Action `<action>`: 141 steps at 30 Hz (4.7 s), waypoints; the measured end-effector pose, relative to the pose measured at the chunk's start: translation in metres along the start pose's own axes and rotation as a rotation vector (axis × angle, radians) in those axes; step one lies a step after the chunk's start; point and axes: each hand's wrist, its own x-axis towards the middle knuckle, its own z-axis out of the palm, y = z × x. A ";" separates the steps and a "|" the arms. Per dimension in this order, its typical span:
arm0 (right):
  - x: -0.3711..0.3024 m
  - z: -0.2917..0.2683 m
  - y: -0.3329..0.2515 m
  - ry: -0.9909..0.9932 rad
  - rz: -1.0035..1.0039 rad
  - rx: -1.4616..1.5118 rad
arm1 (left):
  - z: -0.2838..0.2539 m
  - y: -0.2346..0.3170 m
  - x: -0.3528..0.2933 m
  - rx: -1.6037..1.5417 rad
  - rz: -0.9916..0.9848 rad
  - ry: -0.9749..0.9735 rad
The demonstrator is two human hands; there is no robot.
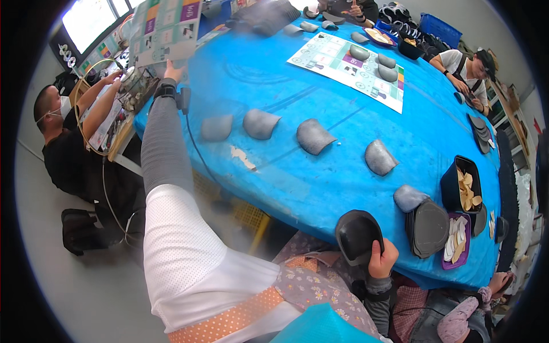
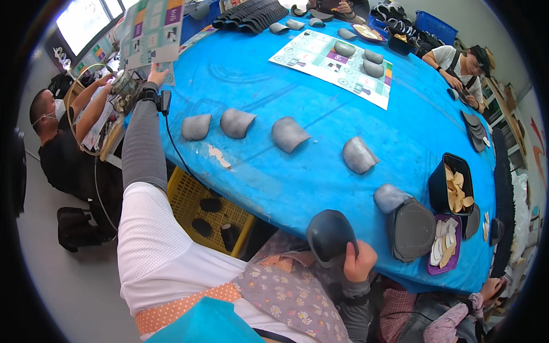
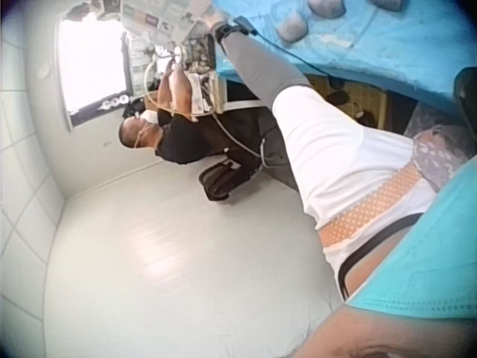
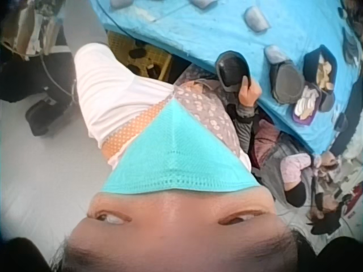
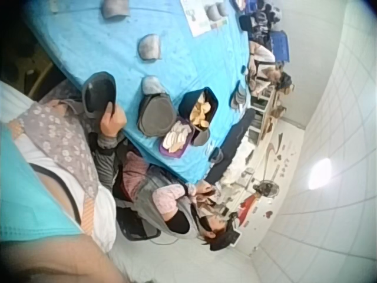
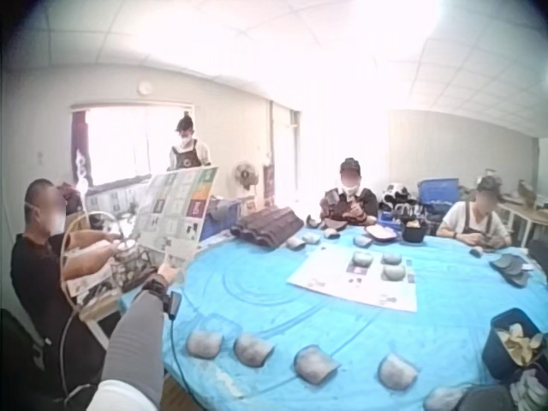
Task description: The person is seen attaching components to the shoe's heel or toe caps.
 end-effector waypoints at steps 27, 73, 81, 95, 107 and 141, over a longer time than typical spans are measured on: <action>0.003 -0.005 0.001 0.079 -0.109 -0.021 | 0.130 0.363 -0.178 -0.981 -0.254 -0.715; 0.001 -0.032 0.018 -0.034 -0.217 0.045 | 0.421 0.566 -0.450 -1.126 -0.811 -1.082; -0.001 -0.036 0.020 -0.022 -0.233 0.072 | 0.375 0.593 -0.497 -0.389 0.045 -1.622; -0.005 -0.025 0.021 0.105 0.185 0.514 | 0.039 0.469 -0.475 -0.634 0.864 -1.186; 0.016 -0.032 -0.037 0.002 0.352 1.241 | 0.078 0.328 -0.627 -1.525 0.518 -1.353; 0.004 -0.021 -0.020 0.088 0.391 0.603 | 0.103 0.308 -0.651 -1.593 0.102 -1.529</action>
